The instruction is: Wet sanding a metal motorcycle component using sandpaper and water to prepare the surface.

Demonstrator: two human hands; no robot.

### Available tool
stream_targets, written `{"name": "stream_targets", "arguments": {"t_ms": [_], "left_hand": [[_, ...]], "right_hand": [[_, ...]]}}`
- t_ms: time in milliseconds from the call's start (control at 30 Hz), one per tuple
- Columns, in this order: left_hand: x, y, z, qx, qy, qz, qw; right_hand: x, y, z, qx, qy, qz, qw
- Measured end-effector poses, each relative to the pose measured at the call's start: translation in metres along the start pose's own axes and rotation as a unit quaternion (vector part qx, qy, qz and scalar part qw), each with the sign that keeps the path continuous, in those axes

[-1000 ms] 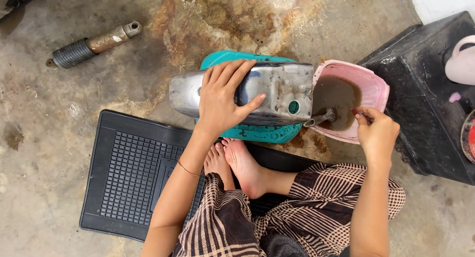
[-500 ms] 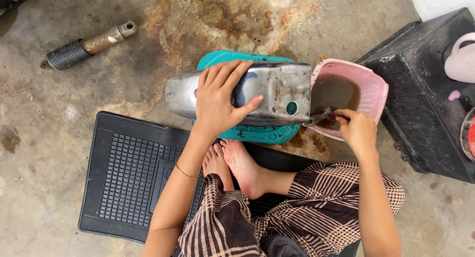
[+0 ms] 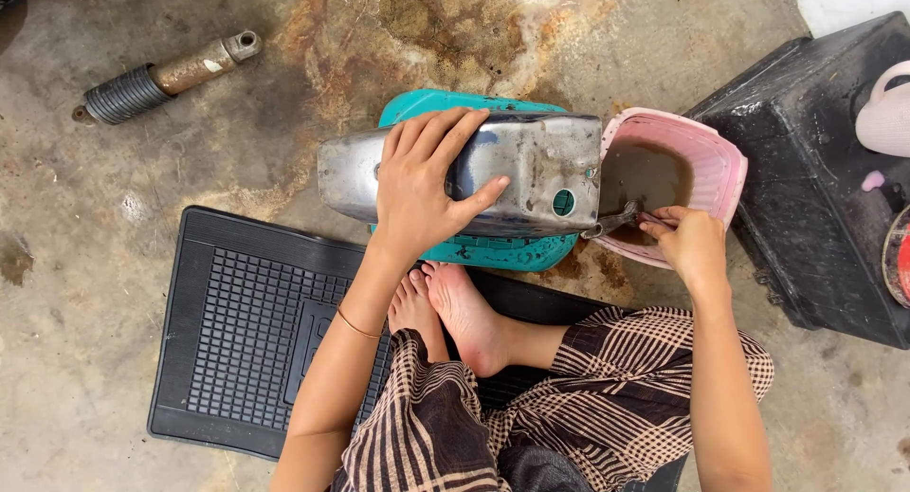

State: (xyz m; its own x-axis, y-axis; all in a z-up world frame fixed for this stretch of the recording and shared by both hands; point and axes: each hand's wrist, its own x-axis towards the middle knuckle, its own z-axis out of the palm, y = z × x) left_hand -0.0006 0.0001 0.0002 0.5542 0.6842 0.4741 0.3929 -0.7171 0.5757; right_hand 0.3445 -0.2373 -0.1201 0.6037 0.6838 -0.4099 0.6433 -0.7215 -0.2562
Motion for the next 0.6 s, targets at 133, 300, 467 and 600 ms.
{"name": "stream_targets", "arguments": {"t_ms": [133,300,467,600], "left_hand": [[0.000,0.000,0.000,-0.003,-0.006,-0.002,1.000],[0.000,0.000,0.000,-0.009,-0.004,-0.006,1.000],[0.004,0.010,-0.010,0.038,-0.023,0.006,0.999],[0.003,0.010,-0.011,0.038,-0.028,0.002,0.999]], "right_hand": [[-0.006,0.005,-0.006,-0.010,0.008,0.004,1.000],[-0.022,-0.025,-0.040,0.191,0.008,-0.054,0.980],[-0.070,-0.105,-0.093,0.417,-0.047,-0.048,0.907],[-0.083,-0.148,-0.103,0.339,0.001,-0.149,0.929]]}}
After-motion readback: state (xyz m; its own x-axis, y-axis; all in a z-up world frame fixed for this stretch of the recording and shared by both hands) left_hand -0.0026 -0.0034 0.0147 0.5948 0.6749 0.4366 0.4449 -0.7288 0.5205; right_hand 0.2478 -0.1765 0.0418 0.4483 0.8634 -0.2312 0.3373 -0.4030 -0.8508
